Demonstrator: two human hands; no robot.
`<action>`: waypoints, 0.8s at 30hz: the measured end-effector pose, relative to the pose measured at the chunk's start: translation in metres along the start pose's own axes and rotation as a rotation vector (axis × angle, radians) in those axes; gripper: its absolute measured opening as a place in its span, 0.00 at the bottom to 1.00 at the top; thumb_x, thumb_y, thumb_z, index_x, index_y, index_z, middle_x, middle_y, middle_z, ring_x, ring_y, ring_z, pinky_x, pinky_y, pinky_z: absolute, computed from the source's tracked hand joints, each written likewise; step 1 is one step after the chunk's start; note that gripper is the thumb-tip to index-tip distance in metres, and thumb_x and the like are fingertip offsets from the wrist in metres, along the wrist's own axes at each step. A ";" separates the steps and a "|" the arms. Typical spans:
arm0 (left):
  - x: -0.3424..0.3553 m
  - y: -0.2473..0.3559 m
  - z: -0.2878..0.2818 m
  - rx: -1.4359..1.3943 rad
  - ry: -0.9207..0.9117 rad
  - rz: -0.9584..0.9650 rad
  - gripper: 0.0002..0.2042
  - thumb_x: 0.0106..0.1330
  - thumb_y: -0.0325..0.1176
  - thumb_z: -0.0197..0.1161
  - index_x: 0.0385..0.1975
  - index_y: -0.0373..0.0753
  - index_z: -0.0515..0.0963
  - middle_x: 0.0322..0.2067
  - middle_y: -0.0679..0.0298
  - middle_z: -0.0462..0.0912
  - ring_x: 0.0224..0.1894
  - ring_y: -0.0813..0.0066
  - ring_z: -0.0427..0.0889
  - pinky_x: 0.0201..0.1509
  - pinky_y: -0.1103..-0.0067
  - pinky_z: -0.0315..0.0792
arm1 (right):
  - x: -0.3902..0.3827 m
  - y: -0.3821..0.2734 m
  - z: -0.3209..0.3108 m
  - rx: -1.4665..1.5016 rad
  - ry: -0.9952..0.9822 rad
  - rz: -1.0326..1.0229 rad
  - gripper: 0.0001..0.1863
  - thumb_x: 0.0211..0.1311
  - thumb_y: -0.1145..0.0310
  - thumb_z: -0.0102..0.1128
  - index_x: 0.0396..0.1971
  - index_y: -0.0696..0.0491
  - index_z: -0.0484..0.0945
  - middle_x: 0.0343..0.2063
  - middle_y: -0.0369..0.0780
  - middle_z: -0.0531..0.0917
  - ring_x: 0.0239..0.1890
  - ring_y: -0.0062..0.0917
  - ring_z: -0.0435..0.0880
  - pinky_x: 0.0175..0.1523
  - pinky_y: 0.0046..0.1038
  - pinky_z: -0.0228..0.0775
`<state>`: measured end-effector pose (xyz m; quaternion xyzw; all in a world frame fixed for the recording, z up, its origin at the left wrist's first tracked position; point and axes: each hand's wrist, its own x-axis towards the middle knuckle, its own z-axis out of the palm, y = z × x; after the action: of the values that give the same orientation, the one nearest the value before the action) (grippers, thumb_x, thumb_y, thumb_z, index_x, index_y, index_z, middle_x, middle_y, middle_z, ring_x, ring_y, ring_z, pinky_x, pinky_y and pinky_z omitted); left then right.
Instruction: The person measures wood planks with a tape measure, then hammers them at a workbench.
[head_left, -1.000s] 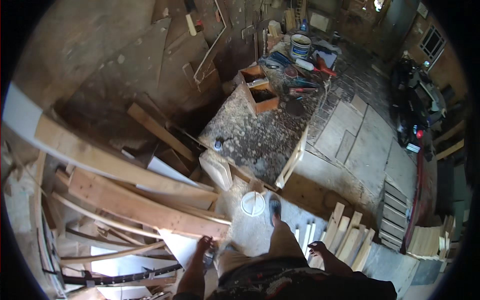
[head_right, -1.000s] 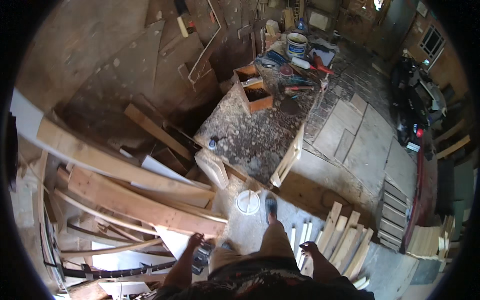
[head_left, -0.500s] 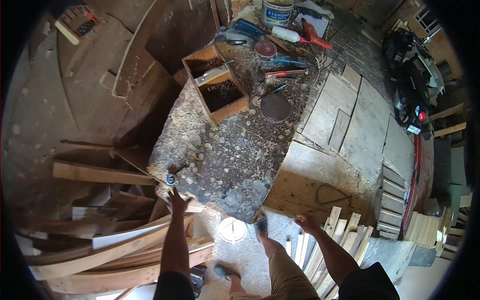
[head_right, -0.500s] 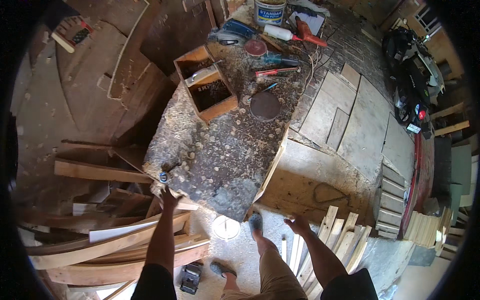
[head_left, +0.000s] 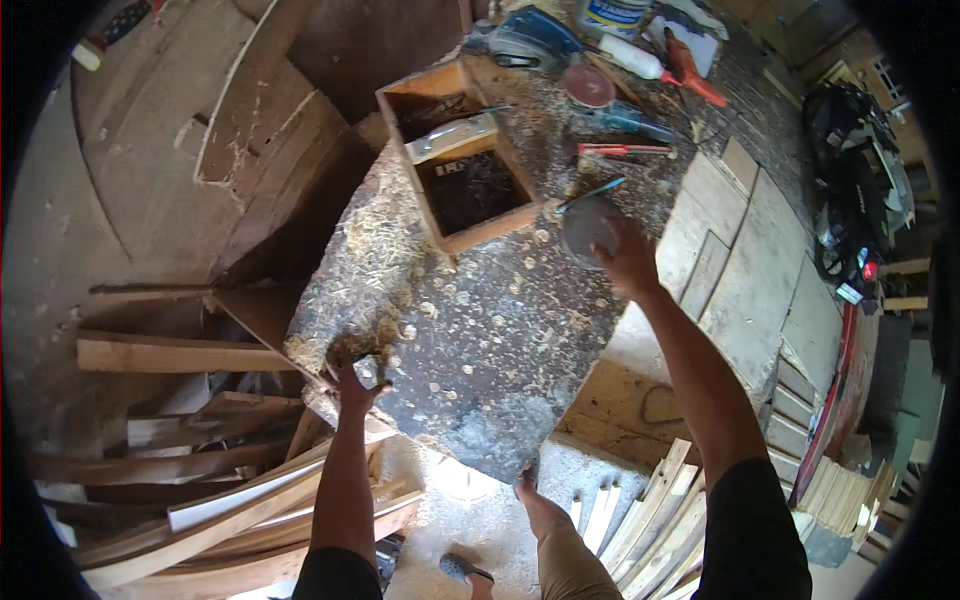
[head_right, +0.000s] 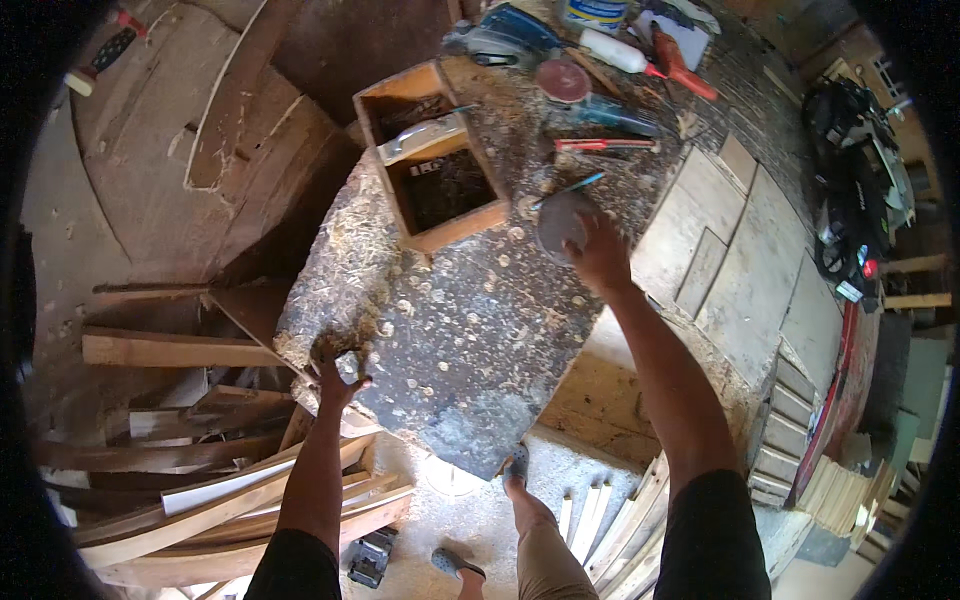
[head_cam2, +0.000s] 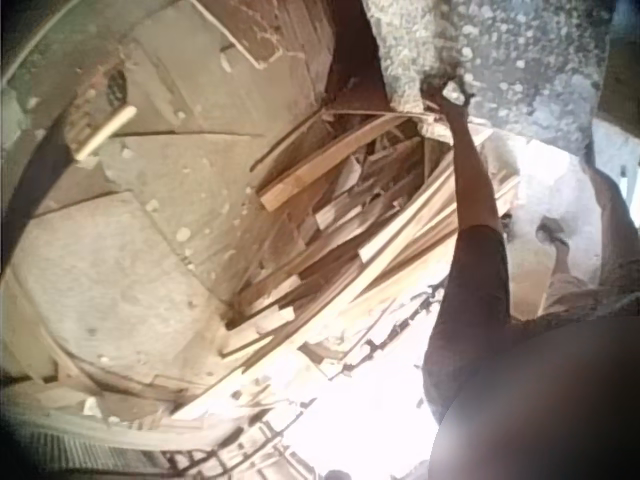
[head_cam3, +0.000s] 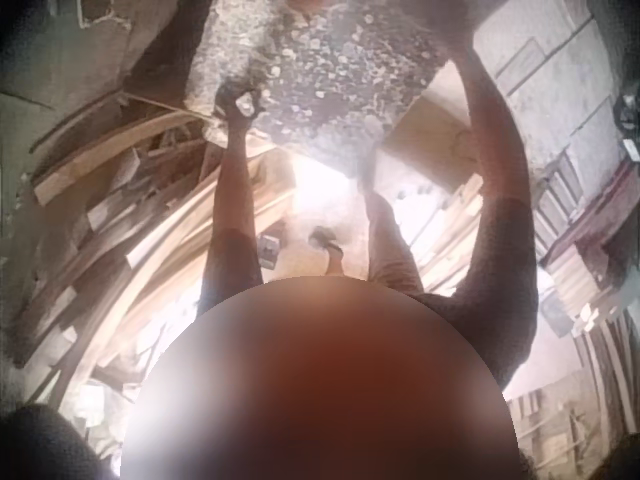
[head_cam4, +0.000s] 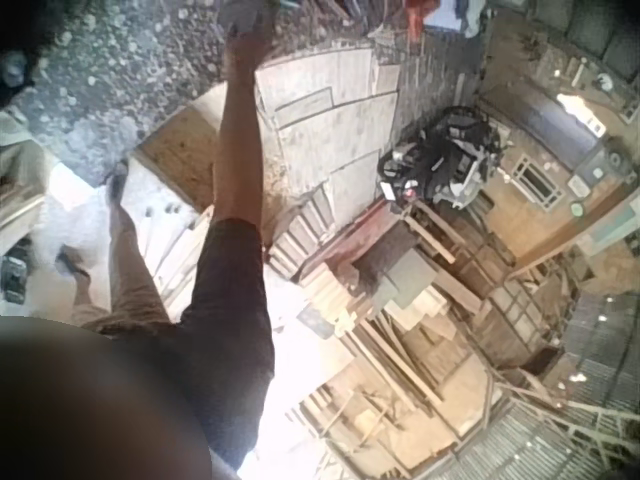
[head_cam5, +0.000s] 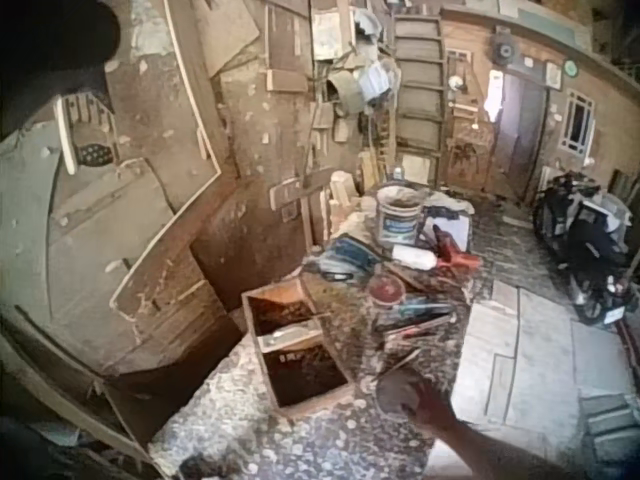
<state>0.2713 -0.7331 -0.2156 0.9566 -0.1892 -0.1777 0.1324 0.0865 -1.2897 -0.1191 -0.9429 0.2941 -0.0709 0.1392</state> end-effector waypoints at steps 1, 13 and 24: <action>-0.004 -0.028 -0.002 -0.067 0.070 0.051 0.70 0.31 0.55 0.82 0.72 0.39 0.39 0.72 0.48 0.45 0.73 0.49 0.42 0.73 0.58 0.44 | 0.028 -0.018 0.015 -0.051 0.016 -0.033 0.33 0.56 0.53 0.63 0.60 0.50 0.66 0.60 0.47 0.67 0.60 0.49 0.68 0.60 0.53 0.61; -0.005 0.068 -0.031 0.081 -0.193 -0.385 0.68 0.36 0.51 0.81 0.73 0.54 0.32 0.73 0.55 0.31 0.72 0.37 0.33 0.65 0.38 0.44 | 0.158 -0.004 0.085 -0.140 -0.207 0.102 0.24 0.60 0.64 0.54 0.58 0.51 0.71 0.52 0.52 0.75 0.57 0.46 0.73 0.61 0.42 0.64; -0.001 0.056 -0.027 0.044 -0.110 -0.287 0.70 0.30 0.54 0.82 0.73 0.54 0.36 0.73 0.60 0.37 0.73 0.42 0.38 0.66 0.39 0.44 | 0.118 -0.001 -0.111 0.594 0.043 -0.081 0.17 0.67 0.68 0.50 0.52 0.57 0.76 0.46 0.49 0.80 0.49 0.34 0.78 0.54 0.29 0.69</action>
<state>0.2631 -0.7780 -0.1726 0.9652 -0.0616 -0.2430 0.0740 0.1594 -1.3810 -0.0066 -0.8701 0.2255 -0.1793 0.3999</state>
